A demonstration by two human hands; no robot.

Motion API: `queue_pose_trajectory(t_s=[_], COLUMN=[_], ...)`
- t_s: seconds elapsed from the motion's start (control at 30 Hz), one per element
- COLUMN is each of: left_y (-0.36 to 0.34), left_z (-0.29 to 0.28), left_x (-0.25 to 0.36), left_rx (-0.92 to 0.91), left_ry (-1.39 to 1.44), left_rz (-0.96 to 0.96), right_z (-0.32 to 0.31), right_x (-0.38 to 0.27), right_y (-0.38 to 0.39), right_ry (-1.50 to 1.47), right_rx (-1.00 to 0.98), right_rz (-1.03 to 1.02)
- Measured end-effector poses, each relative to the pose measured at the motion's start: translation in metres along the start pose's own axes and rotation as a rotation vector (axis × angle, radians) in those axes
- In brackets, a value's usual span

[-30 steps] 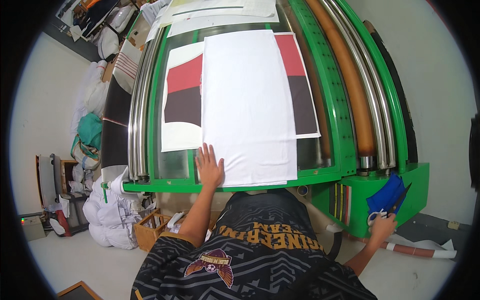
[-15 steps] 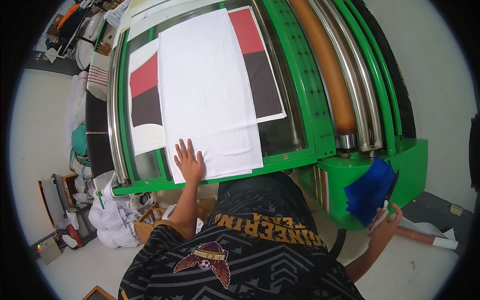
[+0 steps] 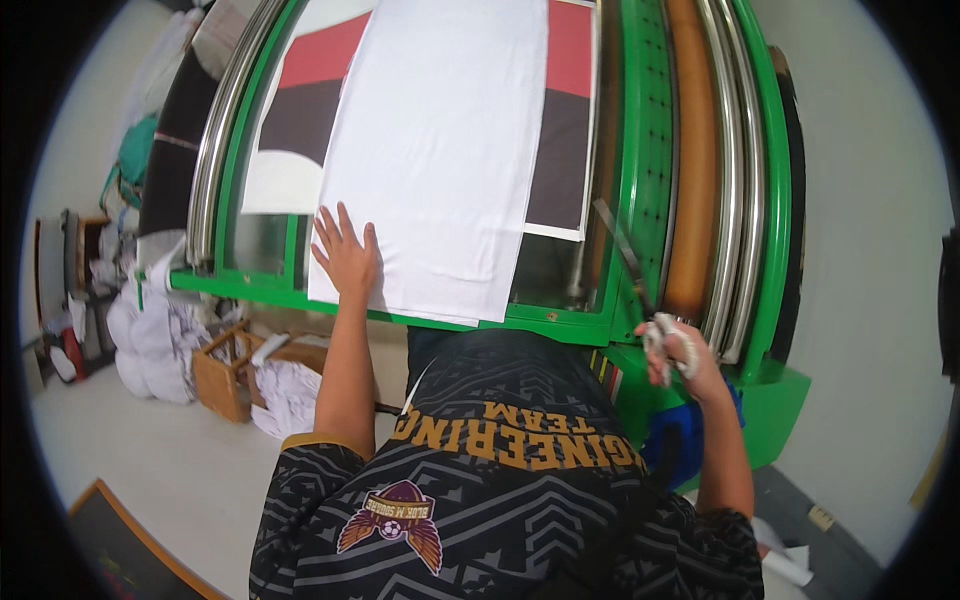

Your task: The person uses shears to cut a white fabric sheet on a green heat-press machine, aligning it with a red and black template. They repeatedly trim edges, fold the fabric, and place cut pieces aside.

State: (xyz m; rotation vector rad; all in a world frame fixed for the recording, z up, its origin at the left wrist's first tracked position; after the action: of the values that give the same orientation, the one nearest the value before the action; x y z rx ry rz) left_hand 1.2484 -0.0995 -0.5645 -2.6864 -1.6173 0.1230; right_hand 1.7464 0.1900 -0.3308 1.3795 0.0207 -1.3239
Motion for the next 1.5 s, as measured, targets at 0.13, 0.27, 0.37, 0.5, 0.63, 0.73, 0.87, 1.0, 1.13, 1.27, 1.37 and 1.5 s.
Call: queue_pose_trajectory(t_s=[0.13,0.27,0.37,0.5,0.63,0.73,0.87,1.0,1.13,1.27,1.37,1.5], left_y=[0.015,0.051,0.097,0.137,0.144,0.142,0.143,0.143,0.143,0.144,0.143,0.144], left_z=[0.004,-0.022,-0.041,-0.035,-0.032,-0.031,-0.03,-0.032,-0.033,-0.033,-0.033,-0.032], left_x=[-0.005,0.059,0.1,0.117,0.113,0.113,0.113,0.113,0.113,0.111,0.112,0.11], left_rx=[-0.021,-0.025,-0.18,-0.186,-0.148,-0.128,-0.165,-0.165,-0.151,-0.113,-0.103,-0.07], left_ry=[-0.011,0.06,0.096,0.145,0.144,0.153,0.149,0.135,0.138,0.156,0.175,0.204], left_rz=[-0.097,0.019,0.049,0.061,0.058,0.066,0.057,0.065,0.07,0.062,0.063,0.051], right_z=[-0.017,-0.044,-0.051,-0.045,-0.042,-0.04,-0.03,-0.033,-0.026,0.002,0.019,0.025], right_x=[0.01,0.014,0.006,0.006,0.009,0.013,0.015,0.019,0.013,0.013,0.015,0.019], right_y=[-0.073,-0.113,-0.153,-0.202,-0.237,-0.249,-0.257,-0.261,-0.26,-0.266,-0.274,-0.278], right_ry=[0.396,0.795,0.954,0.993,1.058,1.02,1.024,1.152,1.139,1.103,1.068,1.021], right_rx=[-0.153,-0.226,-0.362,-0.49,-0.571,-0.568,-0.553,-0.544,-0.561,-0.564,-0.568,-0.56], right_rz=[0.338,0.353,0.305,0.292,0.33,0.271,0.245,0.267,0.249,0.273,0.215,0.216])
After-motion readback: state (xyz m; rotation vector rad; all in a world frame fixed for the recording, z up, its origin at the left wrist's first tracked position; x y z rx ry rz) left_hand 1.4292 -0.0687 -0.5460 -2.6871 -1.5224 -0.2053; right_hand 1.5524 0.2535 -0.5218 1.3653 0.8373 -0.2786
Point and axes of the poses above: each hand's wrist, its own y-axis away from the middle knuckle, its own z-axis out of the palm, x = y × z, the point moved 5 cm from there along -y, towards the middle knuckle, and after that the axes turned 14 degrees about -y, right-handed, at the moved point
